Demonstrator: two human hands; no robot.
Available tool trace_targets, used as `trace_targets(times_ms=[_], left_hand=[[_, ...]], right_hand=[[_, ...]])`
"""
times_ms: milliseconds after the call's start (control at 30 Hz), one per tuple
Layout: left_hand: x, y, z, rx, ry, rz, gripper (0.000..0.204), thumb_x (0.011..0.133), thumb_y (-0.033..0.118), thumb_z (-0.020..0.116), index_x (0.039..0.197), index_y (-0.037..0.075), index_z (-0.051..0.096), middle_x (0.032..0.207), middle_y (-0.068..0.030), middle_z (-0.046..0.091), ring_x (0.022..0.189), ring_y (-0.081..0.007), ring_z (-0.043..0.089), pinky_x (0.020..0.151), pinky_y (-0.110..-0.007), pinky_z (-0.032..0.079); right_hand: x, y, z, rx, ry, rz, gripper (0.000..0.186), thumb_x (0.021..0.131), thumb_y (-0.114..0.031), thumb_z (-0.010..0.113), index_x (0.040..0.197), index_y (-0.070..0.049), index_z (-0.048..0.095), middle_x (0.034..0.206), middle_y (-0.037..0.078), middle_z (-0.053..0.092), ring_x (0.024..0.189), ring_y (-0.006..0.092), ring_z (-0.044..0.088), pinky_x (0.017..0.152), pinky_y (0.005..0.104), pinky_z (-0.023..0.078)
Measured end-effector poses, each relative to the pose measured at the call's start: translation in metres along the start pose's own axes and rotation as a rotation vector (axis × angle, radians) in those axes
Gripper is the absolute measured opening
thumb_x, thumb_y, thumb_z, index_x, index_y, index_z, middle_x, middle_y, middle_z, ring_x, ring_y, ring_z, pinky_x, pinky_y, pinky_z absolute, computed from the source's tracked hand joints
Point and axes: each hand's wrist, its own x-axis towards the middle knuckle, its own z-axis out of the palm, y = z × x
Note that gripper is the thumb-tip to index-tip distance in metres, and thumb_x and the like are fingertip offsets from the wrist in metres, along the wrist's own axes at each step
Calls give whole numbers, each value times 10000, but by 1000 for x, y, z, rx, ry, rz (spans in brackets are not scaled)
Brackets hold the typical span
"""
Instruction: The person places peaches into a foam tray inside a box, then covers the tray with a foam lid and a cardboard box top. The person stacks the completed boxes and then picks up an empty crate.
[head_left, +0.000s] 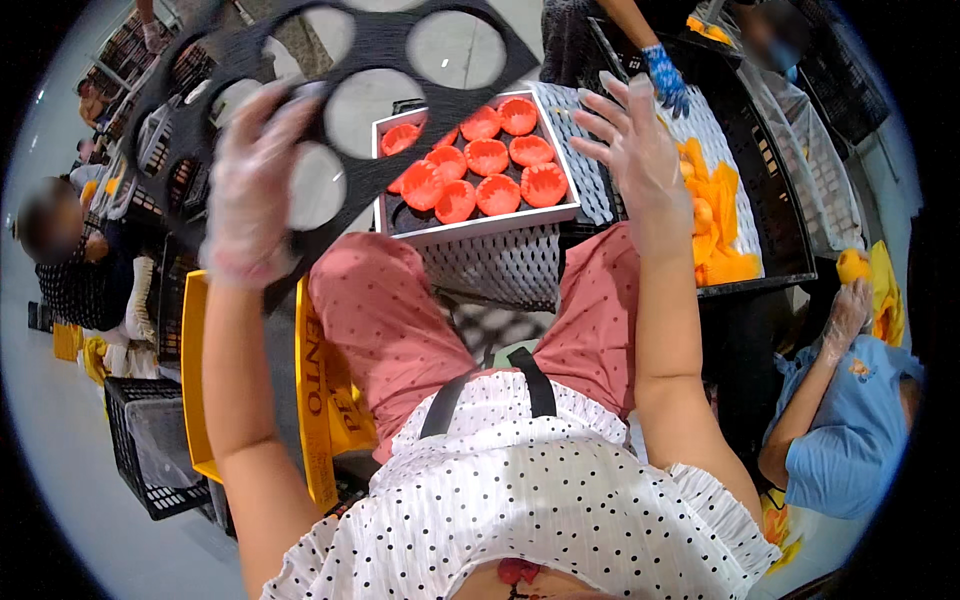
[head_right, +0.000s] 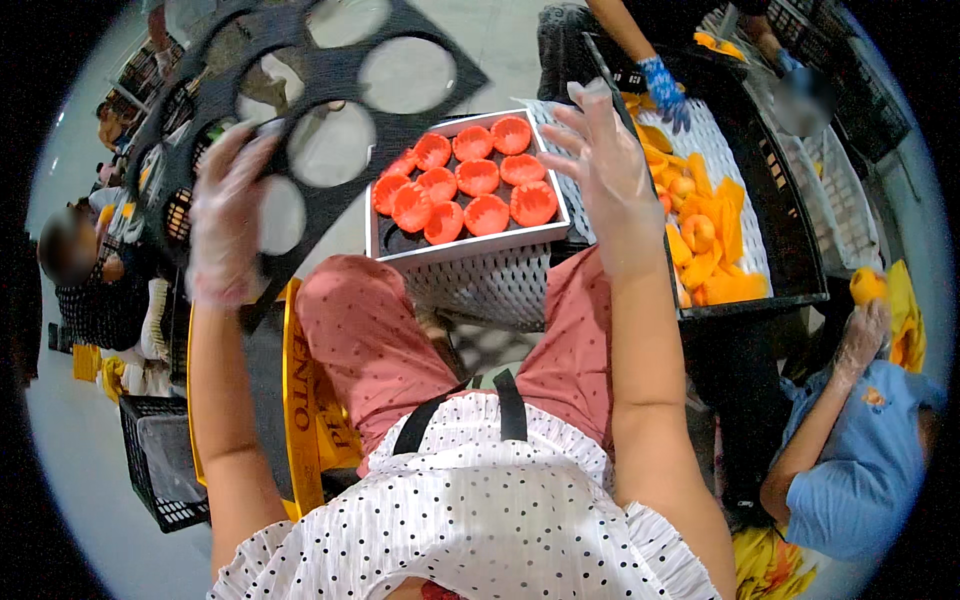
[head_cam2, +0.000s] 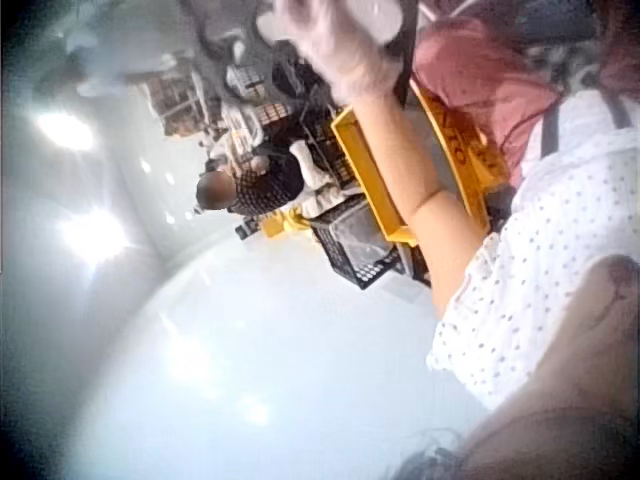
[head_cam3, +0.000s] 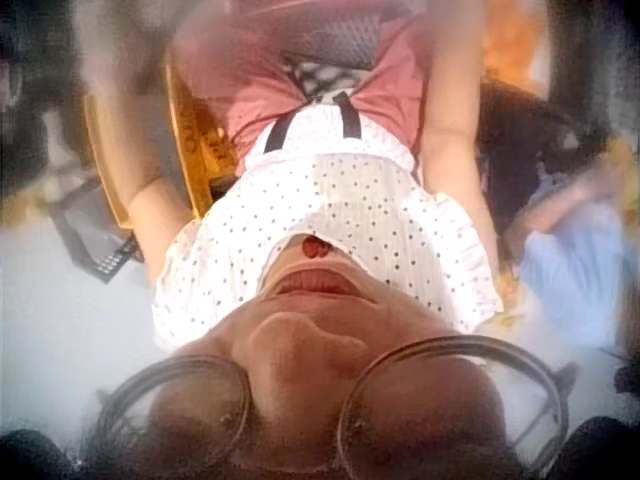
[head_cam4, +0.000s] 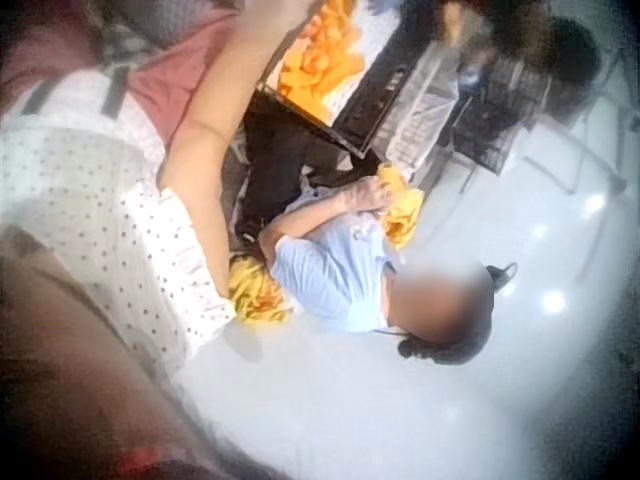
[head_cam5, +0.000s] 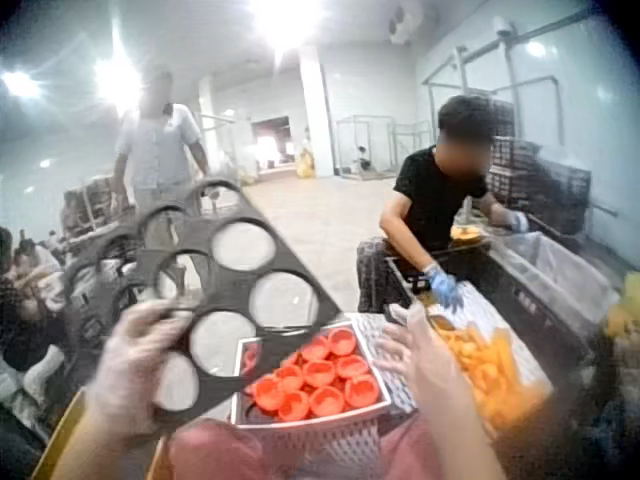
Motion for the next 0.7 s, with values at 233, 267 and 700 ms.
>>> trace_targets(times_ms=[233, 267, 700], left_hand=[[42, 12, 145, -280, -107, 182, 408, 756, 4, 658, 1135, 154, 635, 1184, -116, 566, 1083, -281, 572, 889, -345, 499], [42, 14, 153, -250, 49, 143, 374, 767, 18, 663, 1120, 141, 638, 1158, -117, 577, 1089, -288, 567, 893, -358, 493], [-127, -7, 260, 46, -649, -344, 315, 704, 247, 735, 943, 55, 667, 986, -130, 632, 1015, -294, 568, 874, -413, 450]], right_hand=[[60, 40, -27, -131, -61, 151, 606, 822, -295, 673, 1269, 17, 406, 1026, 105, 593, 878, 180, 612, 663, 298, 525], [68, 48, -38, -94, 3, 180, 536, 824, -272, 669, 1219, 10, 442, 975, 95, 597, 842, 178, 616, 661, 295, 527], [96, 93, -29, 147, 300, 271, 243, 840, -207, 605, 972, -4, 581, 898, 106, 592, 844, 214, 616, 703, 349, 562]])
